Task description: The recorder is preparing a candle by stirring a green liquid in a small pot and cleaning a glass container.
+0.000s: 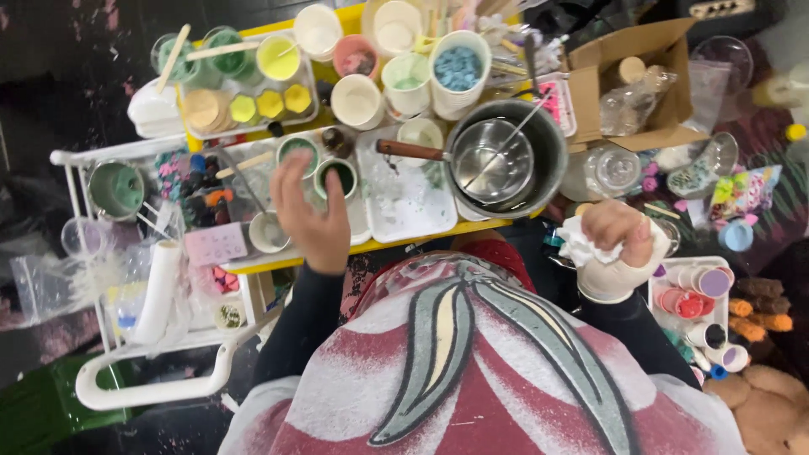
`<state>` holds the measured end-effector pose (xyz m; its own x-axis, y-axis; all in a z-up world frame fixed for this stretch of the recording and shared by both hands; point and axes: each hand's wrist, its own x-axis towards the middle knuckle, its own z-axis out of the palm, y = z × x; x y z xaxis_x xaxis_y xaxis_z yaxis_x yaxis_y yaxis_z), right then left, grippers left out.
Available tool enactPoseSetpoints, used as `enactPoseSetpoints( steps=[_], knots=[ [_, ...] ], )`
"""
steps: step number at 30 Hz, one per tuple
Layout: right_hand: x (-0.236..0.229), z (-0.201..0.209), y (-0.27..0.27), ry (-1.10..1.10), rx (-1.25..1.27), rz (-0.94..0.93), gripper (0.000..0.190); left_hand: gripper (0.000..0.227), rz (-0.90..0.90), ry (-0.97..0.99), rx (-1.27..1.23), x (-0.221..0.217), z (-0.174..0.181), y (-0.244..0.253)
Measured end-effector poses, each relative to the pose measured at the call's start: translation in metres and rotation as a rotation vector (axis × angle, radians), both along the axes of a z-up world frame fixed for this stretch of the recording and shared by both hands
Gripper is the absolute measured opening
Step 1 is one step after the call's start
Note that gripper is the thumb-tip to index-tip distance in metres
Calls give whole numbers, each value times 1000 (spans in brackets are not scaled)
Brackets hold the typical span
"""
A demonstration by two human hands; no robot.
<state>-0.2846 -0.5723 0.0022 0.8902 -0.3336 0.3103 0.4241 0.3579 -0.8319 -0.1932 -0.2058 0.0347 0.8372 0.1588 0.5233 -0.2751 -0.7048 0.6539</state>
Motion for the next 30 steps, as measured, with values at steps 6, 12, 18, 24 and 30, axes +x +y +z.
enactPoseSetpoints(
  steps=[6, 12, 18, 24, 30],
  knots=[
    [2, -4, -16, 119, -103, -127, 53, 23, -829, 422, -602, -47, -1, -42],
    [8, -13, -63, 426, 94, -208, 32, 28, -1415, 1070, -872, -28, 10, -144],
    [3, -86, -168, 670, 26, -229, 17, 30, -1253, 1415, -945, -21, -32, -270],
    [33, -116, -263, 715, -442, -120, 17, 28, -614, 1457, -1247, -14, -125, -382],
    [97, -126, -304, 992, -807, 37, 20, 31, -277, 1248, -1307, -1, -184, -422]
  ],
)
